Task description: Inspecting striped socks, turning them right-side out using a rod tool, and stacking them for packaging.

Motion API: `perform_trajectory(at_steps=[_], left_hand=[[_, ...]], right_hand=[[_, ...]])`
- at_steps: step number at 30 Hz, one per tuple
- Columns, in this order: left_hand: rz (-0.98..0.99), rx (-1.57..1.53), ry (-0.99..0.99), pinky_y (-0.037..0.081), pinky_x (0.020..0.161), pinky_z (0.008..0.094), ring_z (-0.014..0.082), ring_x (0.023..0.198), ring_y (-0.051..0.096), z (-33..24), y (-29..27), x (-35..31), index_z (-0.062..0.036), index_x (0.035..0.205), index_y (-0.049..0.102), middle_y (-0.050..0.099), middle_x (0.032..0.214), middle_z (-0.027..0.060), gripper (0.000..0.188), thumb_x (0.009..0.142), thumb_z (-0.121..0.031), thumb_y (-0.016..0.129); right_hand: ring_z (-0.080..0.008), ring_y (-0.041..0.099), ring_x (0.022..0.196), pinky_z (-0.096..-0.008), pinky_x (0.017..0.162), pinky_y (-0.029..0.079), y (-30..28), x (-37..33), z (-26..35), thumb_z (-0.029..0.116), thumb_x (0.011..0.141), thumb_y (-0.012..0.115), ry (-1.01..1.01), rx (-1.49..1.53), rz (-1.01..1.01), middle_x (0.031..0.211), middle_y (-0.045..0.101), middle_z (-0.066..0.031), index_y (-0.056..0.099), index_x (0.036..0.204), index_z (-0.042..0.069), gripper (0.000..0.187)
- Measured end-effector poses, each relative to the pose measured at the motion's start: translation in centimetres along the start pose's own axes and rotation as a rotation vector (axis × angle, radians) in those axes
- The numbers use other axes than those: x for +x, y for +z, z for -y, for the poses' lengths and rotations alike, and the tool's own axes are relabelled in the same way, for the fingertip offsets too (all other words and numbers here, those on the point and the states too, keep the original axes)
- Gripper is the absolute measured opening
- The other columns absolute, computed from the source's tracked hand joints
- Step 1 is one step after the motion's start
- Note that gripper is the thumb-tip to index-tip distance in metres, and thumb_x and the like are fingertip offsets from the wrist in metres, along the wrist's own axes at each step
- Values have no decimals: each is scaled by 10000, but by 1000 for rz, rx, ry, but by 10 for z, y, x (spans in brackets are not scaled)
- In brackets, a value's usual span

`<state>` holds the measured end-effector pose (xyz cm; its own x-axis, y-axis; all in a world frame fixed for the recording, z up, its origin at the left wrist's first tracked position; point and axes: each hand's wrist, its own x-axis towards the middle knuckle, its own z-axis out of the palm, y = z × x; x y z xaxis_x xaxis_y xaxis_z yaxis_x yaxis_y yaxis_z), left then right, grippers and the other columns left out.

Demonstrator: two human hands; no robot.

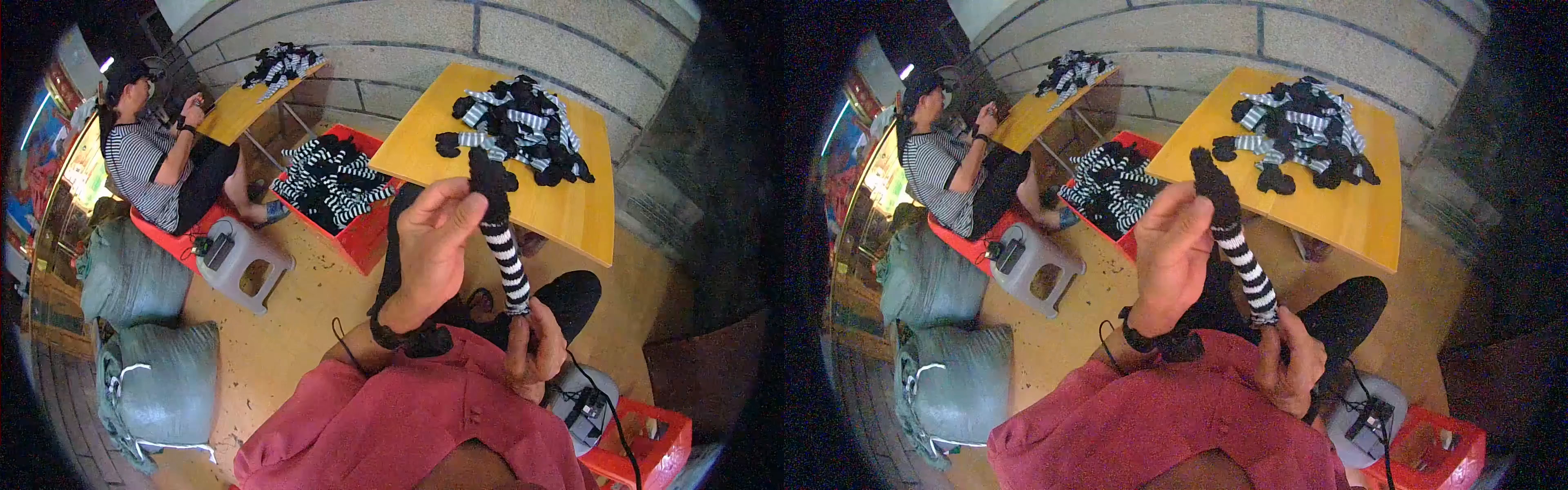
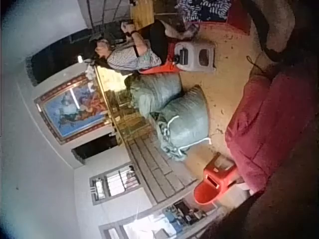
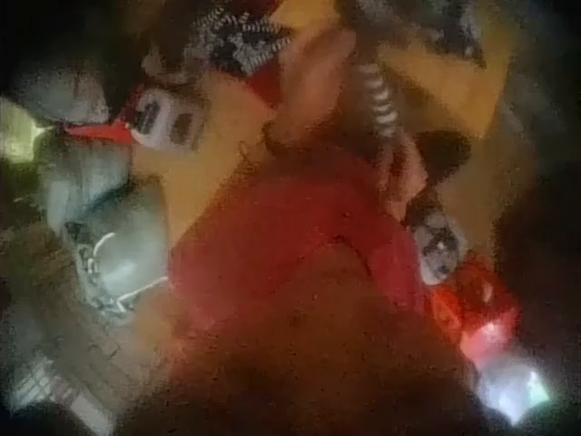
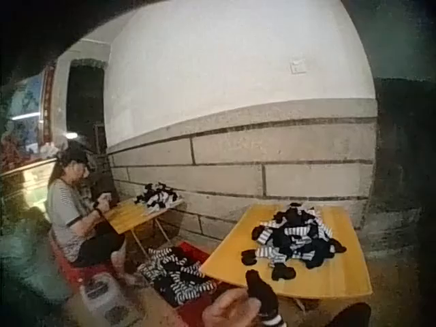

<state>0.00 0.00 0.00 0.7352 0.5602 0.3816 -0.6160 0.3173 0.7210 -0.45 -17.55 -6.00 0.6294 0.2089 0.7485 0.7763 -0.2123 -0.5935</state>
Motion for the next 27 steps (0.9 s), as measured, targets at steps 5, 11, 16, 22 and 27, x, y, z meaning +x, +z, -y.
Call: perform_trajectory(at_steps=[5,11,16,22,27], left_hand=[[94,-260,-60,480,761,358,232,830,583,-9,-5,13,21,1056,497,589,954,138,239,911,-168,477],[119,-505,-205,473,758,362,213,829,577,-22,12,11,-11,1052,499,569,937,87,189,916,-140,472],[238,-503,-216,453,740,363,196,761,532,-16,-1,18,-47,1009,507,524,850,53,166,924,-184,466],[118,-646,-93,442,750,395,204,812,530,-16,0,23,-118,1055,501,537,883,52,190,929,-251,453],[296,-699,-72,411,680,352,193,755,497,-13,-1,17,-204,1254,431,544,892,54,367,897,-158,505]], right_hand=[[-241,625,614,-297,557,479,-2,-3,-1,-68,688,654,-98,-52,-1,760,644,-160,586,1007,-19,330],[-232,631,669,-297,635,484,-1,-3,1,-55,696,633,-65,-99,50,791,652,-141,637,942,-12,249],[-247,620,617,-294,585,482,-1,-1,2,-61,696,634,-94,-72,65,746,637,-141,626,933,-16,241],[-185,606,589,-262,555,468,-4,-20,-9,-11,750,626,182,143,170,716,632,-113,612,956,-19,206],[-136,603,663,-249,610,464,-4,-23,-8,36,787,622,531,364,198,791,651,-102,624,946,-2,164]])
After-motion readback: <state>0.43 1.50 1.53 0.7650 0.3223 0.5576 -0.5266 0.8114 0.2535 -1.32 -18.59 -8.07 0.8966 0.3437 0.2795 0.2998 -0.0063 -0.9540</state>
